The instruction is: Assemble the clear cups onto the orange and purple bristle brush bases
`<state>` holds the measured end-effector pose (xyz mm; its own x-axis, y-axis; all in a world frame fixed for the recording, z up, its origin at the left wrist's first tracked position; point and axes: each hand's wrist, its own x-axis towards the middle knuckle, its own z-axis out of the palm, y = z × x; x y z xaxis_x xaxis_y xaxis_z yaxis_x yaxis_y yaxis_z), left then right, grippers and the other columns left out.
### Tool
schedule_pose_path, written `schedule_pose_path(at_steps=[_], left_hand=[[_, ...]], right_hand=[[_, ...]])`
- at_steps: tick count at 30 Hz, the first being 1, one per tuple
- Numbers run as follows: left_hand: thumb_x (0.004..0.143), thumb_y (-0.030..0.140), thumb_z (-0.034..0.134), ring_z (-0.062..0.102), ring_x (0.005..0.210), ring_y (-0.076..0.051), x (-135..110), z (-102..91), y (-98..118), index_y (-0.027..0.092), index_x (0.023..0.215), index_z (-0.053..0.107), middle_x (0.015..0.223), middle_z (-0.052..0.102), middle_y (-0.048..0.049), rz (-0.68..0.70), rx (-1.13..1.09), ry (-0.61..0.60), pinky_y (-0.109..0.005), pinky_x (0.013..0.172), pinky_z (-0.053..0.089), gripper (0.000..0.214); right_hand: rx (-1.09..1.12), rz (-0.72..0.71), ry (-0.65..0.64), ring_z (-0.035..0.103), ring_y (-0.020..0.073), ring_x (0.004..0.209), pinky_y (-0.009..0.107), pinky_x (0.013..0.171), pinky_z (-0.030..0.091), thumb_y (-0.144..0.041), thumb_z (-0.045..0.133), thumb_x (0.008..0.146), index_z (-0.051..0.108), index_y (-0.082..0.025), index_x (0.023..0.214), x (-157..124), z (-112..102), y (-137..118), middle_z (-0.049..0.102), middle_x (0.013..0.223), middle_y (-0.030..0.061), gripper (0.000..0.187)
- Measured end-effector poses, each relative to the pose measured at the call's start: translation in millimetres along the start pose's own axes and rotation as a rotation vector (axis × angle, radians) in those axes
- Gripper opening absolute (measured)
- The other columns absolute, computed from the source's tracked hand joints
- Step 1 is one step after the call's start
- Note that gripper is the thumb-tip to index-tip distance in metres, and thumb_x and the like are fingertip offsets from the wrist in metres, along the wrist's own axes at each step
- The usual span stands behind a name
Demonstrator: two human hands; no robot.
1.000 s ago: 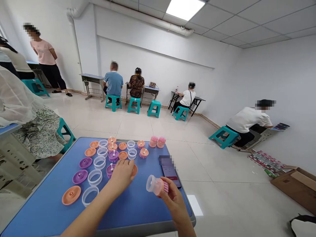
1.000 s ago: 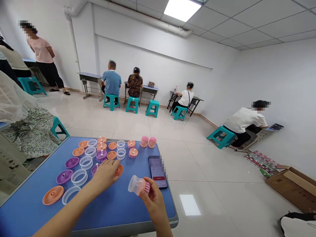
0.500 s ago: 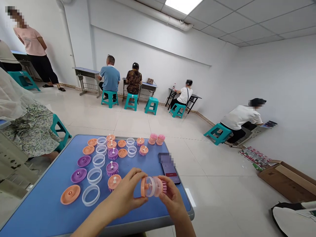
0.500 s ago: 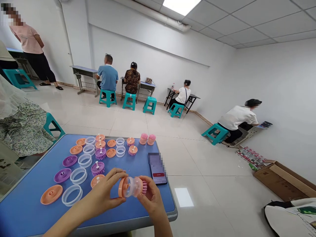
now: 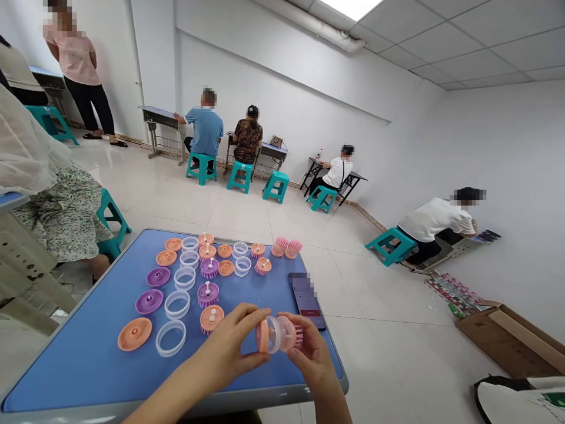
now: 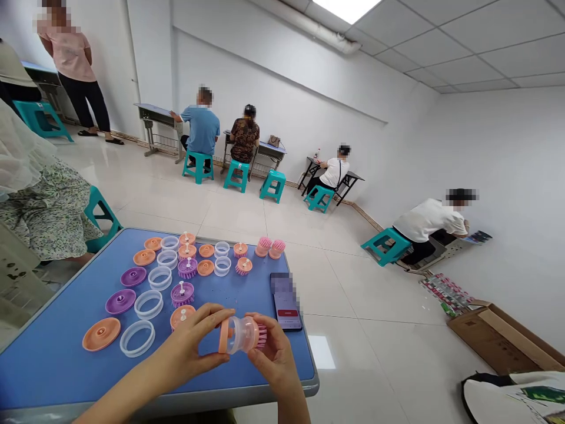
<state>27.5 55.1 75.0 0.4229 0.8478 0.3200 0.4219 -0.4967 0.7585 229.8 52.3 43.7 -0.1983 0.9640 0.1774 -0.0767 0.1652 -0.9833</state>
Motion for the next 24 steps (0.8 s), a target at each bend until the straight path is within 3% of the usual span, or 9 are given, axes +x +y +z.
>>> schedule_pose_path(at_steps=[14,24], left_hand=[[0.065,0.013,0.072,0.055,0.101,-0.021,-6,3.9,-15,0.034,0.127,0.038,0.11,0.053,-0.0027,0.023,-0.005,0.021,-0.034,0.087,0.046,0.074],[0.065,0.015,0.073,0.056,0.1,-0.02,-6,-0.4,-13,0.036,0.128,0.037,0.108,0.055,-0.0016,0.051,0.036,0.022,-0.032,0.086,0.048,0.077]], right_hand=[[-0.046,-0.035,-0.052,0.056,0.0243,0.098,0.035,0.082,0.047,-0.038,0.067,0.069,0.057,-0.024,0.106,3,3,-3,0.059,0.111,0.0088,0.041],[-0.08,-0.047,-0.136,0.054,0.0235,0.104,0.036,0.087,0.045,-0.033,0.065,0.073,0.054,-0.026,0.11,3,1,-5,0.056,0.115,0.0083,0.039]])
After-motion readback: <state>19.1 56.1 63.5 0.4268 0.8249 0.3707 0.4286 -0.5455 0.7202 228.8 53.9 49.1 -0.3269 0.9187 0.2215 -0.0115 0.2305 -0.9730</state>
